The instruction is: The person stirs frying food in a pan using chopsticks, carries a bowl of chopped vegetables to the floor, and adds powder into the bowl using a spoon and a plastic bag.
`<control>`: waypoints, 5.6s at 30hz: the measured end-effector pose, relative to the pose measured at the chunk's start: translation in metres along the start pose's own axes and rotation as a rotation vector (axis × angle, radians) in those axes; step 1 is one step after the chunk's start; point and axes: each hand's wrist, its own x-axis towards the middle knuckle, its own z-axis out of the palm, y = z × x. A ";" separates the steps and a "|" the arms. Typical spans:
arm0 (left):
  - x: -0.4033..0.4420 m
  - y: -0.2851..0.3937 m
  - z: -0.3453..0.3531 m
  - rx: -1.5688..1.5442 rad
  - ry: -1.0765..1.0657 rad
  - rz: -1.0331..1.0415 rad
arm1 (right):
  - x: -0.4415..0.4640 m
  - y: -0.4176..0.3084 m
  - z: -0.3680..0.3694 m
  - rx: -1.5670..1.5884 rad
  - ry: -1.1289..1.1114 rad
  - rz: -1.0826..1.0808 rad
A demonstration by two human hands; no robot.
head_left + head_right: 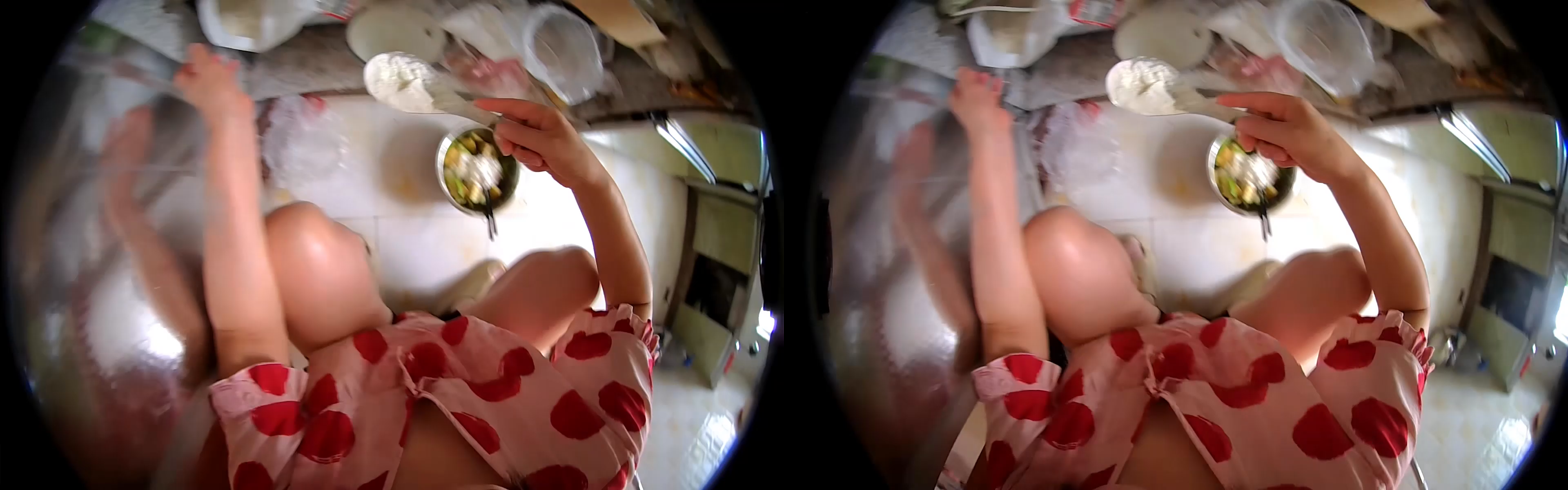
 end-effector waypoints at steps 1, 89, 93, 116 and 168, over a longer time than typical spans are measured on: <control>0.003 0.001 0.001 0.025 0.002 0.034 | -0.017 0.011 -0.013 -0.057 0.075 0.049; 0.057 -0.015 0.117 0.172 -0.584 0.367 | 0.258 -0.069 0.134 -0.953 0.694 -0.856; 0.052 -0.014 0.116 0.144 -0.612 0.323 | 0.263 -0.067 0.138 -0.859 0.760 -0.766; 0.059 -0.008 0.109 0.861 -0.608 0.734 | 0.349 -0.095 0.120 -1.007 0.788 -0.866; 0.111 -0.050 0.079 -0.080 -0.544 -0.169 | -0.042 0.079 -0.048 0.289 0.071 0.289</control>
